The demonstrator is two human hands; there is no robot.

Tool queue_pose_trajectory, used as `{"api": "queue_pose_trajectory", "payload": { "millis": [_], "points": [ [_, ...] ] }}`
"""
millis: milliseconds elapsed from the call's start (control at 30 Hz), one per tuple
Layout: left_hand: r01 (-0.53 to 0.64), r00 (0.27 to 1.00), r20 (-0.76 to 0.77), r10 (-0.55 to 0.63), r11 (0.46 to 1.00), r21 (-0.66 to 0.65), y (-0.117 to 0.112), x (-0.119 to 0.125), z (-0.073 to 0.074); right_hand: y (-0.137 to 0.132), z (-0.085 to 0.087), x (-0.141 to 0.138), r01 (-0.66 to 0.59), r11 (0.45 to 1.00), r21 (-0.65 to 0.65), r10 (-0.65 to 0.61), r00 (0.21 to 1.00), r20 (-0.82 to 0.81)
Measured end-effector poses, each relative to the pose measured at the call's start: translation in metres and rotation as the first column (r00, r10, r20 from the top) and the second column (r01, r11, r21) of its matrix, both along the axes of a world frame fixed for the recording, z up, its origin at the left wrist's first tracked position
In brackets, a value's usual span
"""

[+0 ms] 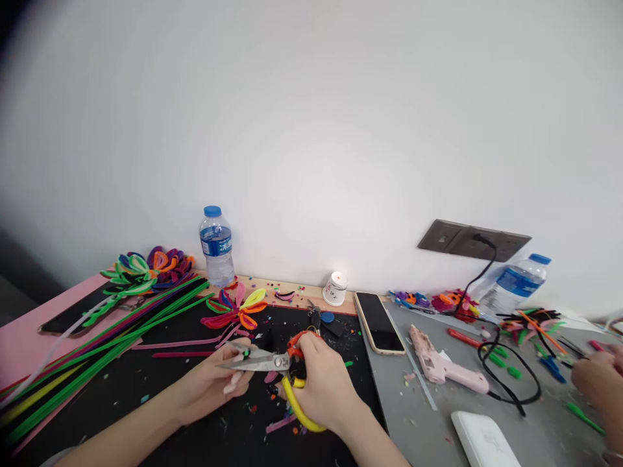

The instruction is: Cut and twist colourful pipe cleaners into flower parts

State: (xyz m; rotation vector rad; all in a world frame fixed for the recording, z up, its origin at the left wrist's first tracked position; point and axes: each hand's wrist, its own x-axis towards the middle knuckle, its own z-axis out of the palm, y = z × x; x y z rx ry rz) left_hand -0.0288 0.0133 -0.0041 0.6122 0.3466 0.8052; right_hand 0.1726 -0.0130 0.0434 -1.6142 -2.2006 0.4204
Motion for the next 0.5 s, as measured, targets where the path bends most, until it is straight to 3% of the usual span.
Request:
{"api": "queue_pose_trajectory", "payload": {
  "millis": [133,233,367,500],
  "points": [
    [-0.176,0.965,-0.165,0.203,0.97,0.165,0.004,0.003,0.0,0.001,-0.002,0.0,0.043,0.998,-0.047,-0.041,0.998,0.037],
    [-0.254,0.87,-0.309,0.383,0.887,0.386,0.004,0.003,0.005,0.0,-0.003,-0.001,0.065,0.997,-0.048,-0.061,0.994,0.087],
    [-0.209,0.694,-0.423,0.583,0.725,0.656,0.004,0.0,0.009,-0.001,-0.006,-0.003,0.073,0.996,-0.047,-0.067,0.991,0.112],
    [-0.13,0.558,-0.441,0.703,0.599,0.79,0.002,-0.002,0.011,-0.001,-0.01,-0.005,0.069,0.996,-0.054,-0.064,0.992,0.104]
  ]
}}
